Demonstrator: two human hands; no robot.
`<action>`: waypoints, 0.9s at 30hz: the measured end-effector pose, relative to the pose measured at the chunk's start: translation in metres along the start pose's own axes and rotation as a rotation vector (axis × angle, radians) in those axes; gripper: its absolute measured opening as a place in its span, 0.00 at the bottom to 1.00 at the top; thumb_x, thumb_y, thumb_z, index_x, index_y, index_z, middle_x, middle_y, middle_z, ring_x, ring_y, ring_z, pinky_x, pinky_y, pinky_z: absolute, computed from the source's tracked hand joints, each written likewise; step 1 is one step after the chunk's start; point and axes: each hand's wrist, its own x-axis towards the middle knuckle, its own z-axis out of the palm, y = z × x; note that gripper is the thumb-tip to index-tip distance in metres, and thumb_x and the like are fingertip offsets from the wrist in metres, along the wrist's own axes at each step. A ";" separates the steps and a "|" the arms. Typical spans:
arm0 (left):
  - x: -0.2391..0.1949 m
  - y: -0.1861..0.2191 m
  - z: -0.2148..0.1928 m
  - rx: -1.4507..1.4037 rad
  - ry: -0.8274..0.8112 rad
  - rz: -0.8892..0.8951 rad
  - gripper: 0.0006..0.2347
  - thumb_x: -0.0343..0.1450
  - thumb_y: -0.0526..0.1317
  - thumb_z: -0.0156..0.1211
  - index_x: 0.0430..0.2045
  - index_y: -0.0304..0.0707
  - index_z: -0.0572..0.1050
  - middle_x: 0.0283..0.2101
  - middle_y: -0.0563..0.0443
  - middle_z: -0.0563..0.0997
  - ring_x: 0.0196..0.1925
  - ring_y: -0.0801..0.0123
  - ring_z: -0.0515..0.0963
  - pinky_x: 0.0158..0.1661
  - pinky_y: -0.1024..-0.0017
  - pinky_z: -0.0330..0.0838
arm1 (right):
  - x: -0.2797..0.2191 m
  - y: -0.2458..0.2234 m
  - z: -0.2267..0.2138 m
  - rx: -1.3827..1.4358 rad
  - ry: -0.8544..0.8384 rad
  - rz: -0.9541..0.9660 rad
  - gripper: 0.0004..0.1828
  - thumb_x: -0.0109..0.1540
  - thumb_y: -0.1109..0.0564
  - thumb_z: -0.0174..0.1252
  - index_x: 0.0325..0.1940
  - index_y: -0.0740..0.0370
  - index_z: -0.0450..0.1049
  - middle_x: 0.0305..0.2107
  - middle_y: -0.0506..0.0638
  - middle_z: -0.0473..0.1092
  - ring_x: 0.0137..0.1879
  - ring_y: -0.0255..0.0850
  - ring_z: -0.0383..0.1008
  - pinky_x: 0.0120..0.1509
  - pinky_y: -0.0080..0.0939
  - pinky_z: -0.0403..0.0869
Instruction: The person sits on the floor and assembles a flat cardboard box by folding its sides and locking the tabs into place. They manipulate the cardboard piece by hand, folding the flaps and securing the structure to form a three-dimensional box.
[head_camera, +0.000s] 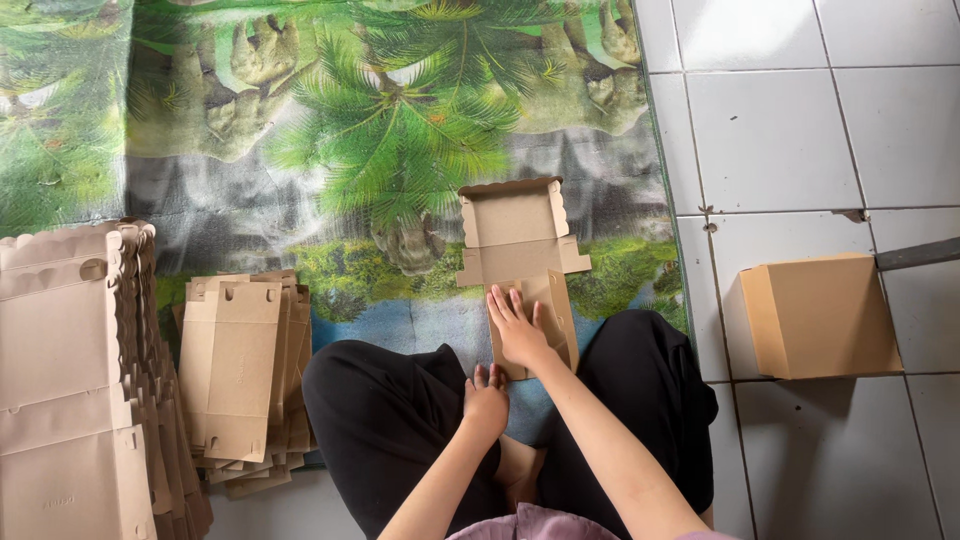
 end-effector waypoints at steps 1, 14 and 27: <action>-0.002 0.000 -0.002 -0.002 0.002 -0.001 0.28 0.70 0.32 0.44 0.67 0.34 0.44 0.72 0.42 0.40 0.71 0.38 0.39 0.63 0.50 0.45 | -0.011 -0.003 0.002 -0.002 0.001 -0.001 0.54 0.51 0.74 0.43 0.75 0.50 0.27 0.71 0.41 0.20 0.76 0.50 0.22 0.71 0.74 0.32; -0.008 0.001 -0.006 -0.013 0.006 0.014 0.25 0.72 0.31 0.36 0.67 0.32 0.44 0.71 0.39 0.40 0.71 0.35 0.38 0.63 0.51 0.44 | -0.065 -0.014 0.021 -0.007 -0.155 -0.001 0.45 0.59 0.70 0.41 0.74 0.56 0.26 0.71 0.45 0.16 0.75 0.51 0.19 0.71 0.73 0.30; -0.011 -0.002 0.011 -0.029 0.087 0.011 0.31 0.69 0.31 0.47 0.67 0.35 0.42 0.72 0.42 0.39 0.72 0.40 0.39 0.64 0.54 0.48 | -0.069 0.014 0.053 0.340 0.892 -0.181 0.29 0.52 0.75 0.42 0.44 0.47 0.76 0.40 0.38 0.71 0.48 0.37 0.66 0.51 0.37 0.66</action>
